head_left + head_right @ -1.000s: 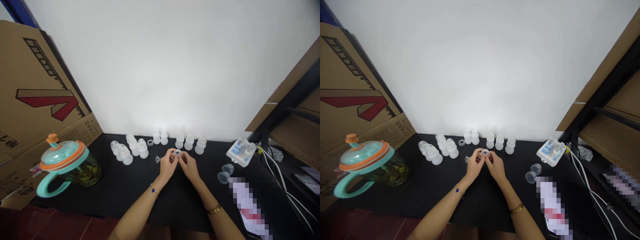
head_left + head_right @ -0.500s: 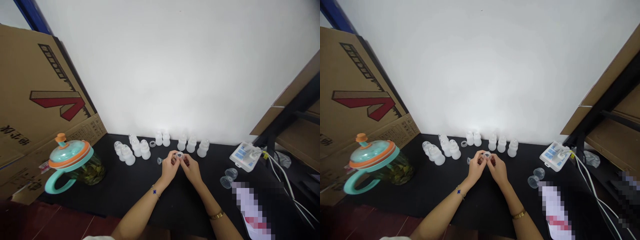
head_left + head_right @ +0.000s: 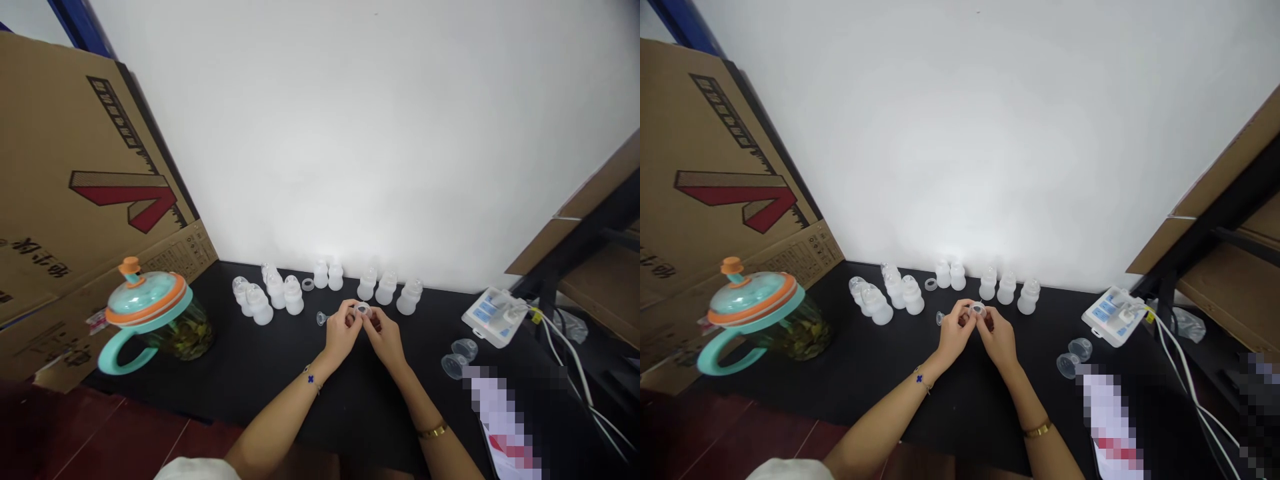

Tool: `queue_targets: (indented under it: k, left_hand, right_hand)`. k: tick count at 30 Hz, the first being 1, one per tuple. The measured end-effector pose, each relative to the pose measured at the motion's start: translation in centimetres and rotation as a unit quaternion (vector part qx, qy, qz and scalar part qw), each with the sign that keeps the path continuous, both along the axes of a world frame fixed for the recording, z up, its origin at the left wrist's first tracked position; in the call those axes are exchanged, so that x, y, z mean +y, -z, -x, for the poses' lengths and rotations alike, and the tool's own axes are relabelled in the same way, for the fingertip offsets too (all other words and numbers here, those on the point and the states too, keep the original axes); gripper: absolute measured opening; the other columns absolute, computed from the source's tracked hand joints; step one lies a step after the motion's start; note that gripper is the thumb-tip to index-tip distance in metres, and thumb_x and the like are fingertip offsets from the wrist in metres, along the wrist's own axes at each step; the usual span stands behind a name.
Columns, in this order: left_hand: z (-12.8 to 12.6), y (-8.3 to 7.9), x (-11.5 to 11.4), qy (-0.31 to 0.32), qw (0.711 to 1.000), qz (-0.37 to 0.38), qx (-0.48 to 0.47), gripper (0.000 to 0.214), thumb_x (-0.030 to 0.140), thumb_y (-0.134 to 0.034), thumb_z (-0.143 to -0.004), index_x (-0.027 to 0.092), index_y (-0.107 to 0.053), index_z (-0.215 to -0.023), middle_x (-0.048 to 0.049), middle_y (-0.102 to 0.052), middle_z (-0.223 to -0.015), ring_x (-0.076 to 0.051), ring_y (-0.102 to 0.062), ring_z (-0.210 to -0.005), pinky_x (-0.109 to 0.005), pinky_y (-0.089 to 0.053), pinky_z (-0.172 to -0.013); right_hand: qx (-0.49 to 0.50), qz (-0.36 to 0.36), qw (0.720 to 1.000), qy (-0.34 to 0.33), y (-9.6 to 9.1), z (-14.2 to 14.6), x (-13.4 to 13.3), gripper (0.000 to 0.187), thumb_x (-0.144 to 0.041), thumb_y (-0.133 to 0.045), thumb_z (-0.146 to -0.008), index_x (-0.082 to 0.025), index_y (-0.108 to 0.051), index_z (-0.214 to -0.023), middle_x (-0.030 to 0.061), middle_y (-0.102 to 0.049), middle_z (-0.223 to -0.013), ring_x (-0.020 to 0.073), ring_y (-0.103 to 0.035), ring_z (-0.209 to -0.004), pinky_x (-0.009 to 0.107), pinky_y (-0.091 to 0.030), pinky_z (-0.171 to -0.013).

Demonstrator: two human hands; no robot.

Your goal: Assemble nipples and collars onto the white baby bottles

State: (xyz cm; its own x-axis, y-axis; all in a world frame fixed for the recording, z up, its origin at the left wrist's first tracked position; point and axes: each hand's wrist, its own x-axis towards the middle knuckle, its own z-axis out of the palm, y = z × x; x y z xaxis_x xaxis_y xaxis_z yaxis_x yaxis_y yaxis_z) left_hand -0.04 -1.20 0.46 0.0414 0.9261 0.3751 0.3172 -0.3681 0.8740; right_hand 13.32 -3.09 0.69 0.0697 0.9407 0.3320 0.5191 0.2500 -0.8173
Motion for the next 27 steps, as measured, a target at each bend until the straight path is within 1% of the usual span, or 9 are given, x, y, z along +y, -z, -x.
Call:
queue_targets:
  k: [4,9,13,20,27]
  left_hand:
    - [0.01,0.13,0.02,0.003,1.000,-0.001,-0.003,0.018,0.029,-0.053,-0.090,0.022,-0.062,-0.104,0.0027,-0.067,-0.071,-0.012,-0.059,-0.059,-0.022,-0.042,-0.059]
    - [0.00,0.13,0.00,0.005,1.000,-0.013,-0.008,0.019,0.031,-0.052,-0.091,0.022,-0.062,-0.104,0.0031,-0.064,-0.067,-0.013,-0.056,-0.056,-0.023,-0.041,-0.058]
    - [-0.01,0.08,-0.01,0.006,1.000,-0.016,-0.010,0.019,0.031,-0.052,-0.091,0.022,-0.063,-0.104,0.0028,-0.066,-0.069,-0.012,-0.055,-0.056,-0.022,-0.041,-0.057]
    - [0.09,0.01,0.02,0.011,1.000,0.003,-0.013,0.019,0.033,-0.052,-0.092,0.022,-0.064,-0.102,0.0017,-0.068,-0.072,-0.013,-0.058,-0.059,-0.022,-0.042,-0.059]
    - [0.24,0.01,0.04,0.022,0.999,-0.003,-0.034,0.020,0.033,-0.052,-0.093,0.021,-0.065,-0.105,0.0000,-0.071,-0.076,-0.014,-0.061,-0.063,-0.024,-0.045,-0.062]
  right_hand:
    - [-0.004,0.000,1.000,0.000,-0.02,0.02,-0.01,0.031,-0.050,-0.052,-0.093,-0.022,-0.065,-0.092,0.0023,-0.069,-0.075,0.0178,-0.060,-0.063,0.026,-0.043,-0.057]
    - [0.003,-0.001,1.000,-0.004,-0.12,0.07,-0.15,0.033,-0.051,-0.050,-0.094,-0.021,-0.064,-0.092,0.0024,-0.068,-0.074,0.0179,-0.059,-0.062,0.027,-0.042,-0.057]
    - [0.004,0.000,1.000,-0.004,-0.16,0.04,-0.15,0.032,-0.051,-0.051,-0.094,-0.022,-0.064,-0.094,0.0018,-0.069,-0.076,0.0173,-0.060,-0.063,0.026,-0.043,-0.057]
    - [-0.005,-0.005,1.000,-0.004,0.00,-0.01,-0.02,0.033,-0.051,-0.051,-0.094,-0.021,-0.065,-0.094,0.0023,-0.069,-0.075,0.0176,-0.061,-0.063,0.025,-0.043,-0.056]
    - [-0.013,-0.010,1.000,-0.004,0.09,0.04,0.00,0.033,-0.051,-0.050,-0.094,-0.021,-0.065,-0.093,0.0029,-0.069,-0.075,0.0175,-0.060,-0.062,0.026,-0.044,-0.056]
